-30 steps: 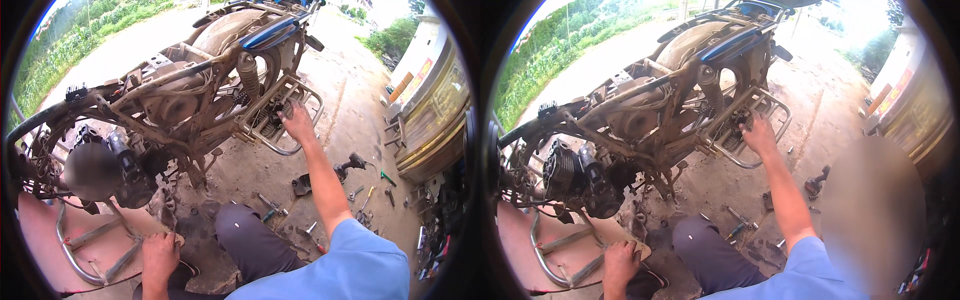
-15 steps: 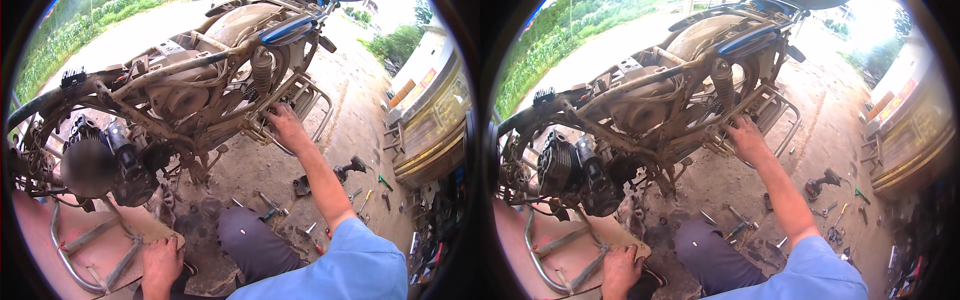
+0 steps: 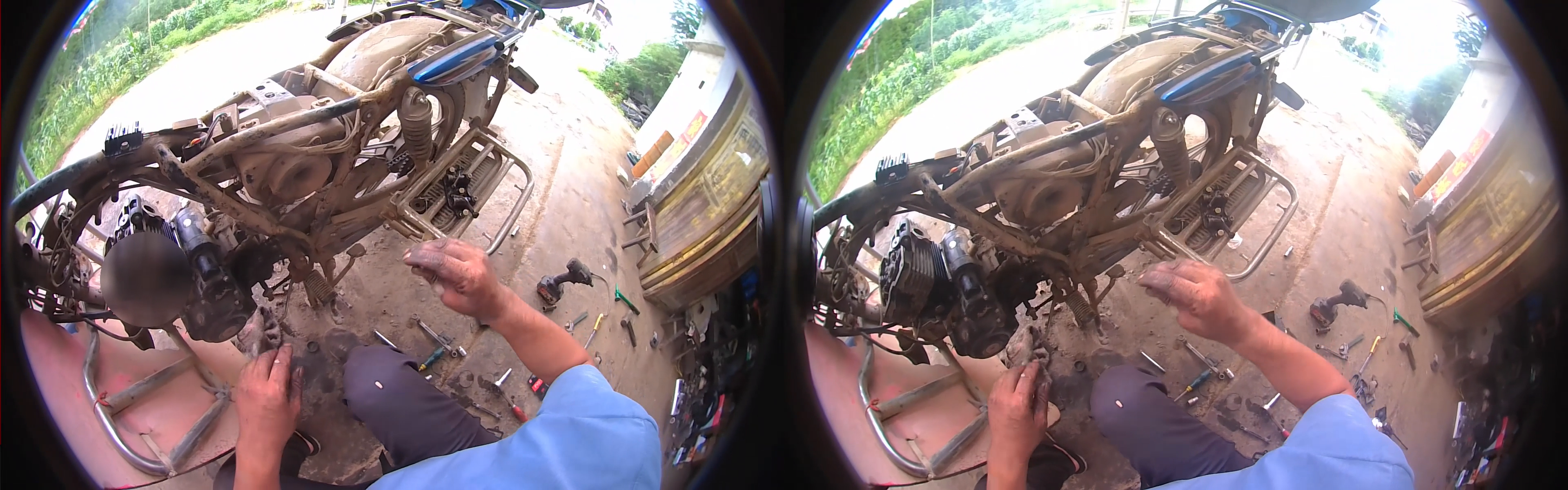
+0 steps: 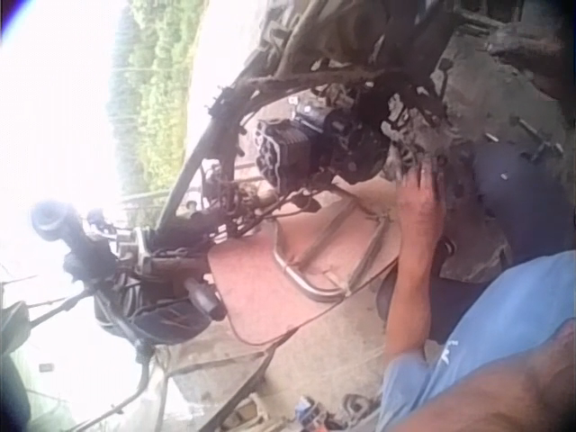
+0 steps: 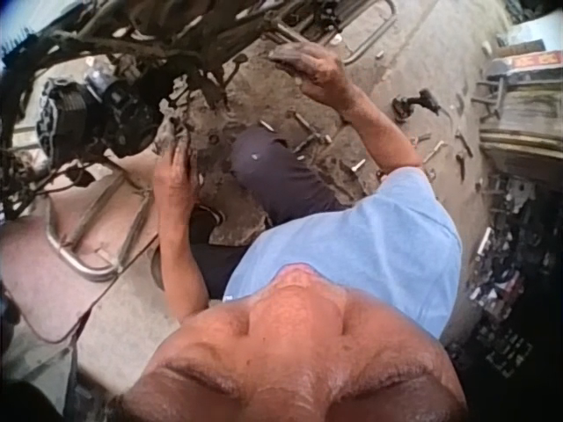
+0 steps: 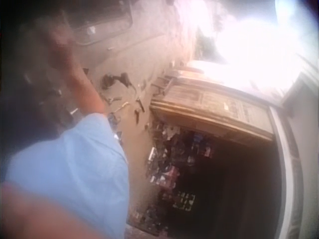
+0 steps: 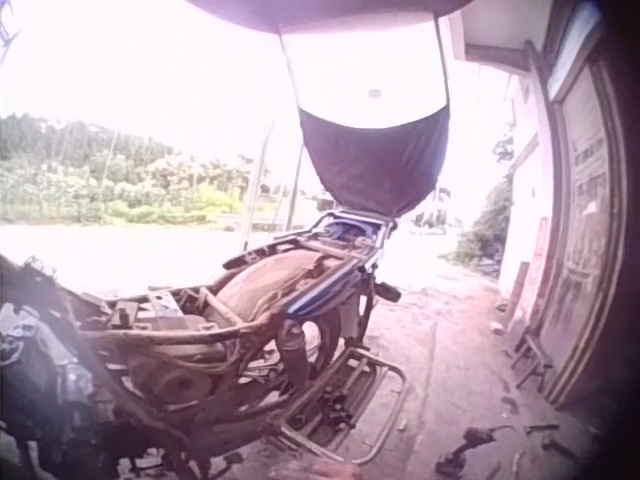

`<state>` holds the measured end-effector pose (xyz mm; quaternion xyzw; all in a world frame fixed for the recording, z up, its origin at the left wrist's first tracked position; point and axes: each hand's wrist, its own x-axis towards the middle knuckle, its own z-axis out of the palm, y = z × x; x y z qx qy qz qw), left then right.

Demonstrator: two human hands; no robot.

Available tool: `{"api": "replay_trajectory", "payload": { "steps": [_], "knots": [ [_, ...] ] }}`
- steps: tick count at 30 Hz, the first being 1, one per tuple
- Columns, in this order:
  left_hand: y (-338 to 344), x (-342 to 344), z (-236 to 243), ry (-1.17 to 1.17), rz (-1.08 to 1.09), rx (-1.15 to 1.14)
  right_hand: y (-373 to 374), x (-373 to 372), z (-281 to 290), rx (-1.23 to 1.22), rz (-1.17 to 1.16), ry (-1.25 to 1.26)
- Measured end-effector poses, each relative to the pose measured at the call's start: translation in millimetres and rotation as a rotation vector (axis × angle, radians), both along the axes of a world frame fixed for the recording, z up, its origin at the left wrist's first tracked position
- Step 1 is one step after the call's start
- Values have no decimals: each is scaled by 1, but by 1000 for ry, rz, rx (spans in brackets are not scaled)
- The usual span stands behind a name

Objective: The person works on a motorcycle engine, loosening parts with a wrench, inserting push rods into the engine block, and positioning the rocker arm assembly onto the cylinder head by hand.

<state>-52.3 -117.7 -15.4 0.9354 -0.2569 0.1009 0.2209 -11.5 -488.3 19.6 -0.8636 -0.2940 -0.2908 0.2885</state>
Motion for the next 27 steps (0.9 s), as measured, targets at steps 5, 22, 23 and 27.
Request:
{"api": "replay_trajectory", "payload": {
  "steps": [5,22,23,27],
  "knots": [
    [-58,14,30,-151,-146,-373,81,-35,11,522,425,532],
    [-24,14,14,15,39,-447,-214,213,-17,931,-421,770],
    [-23,14,13,38,52,-417,-210,219,-21,831,-422,805],
    [-20,16,13,82,39,-351,-223,230,-30,908,-524,702]
  ]
}}
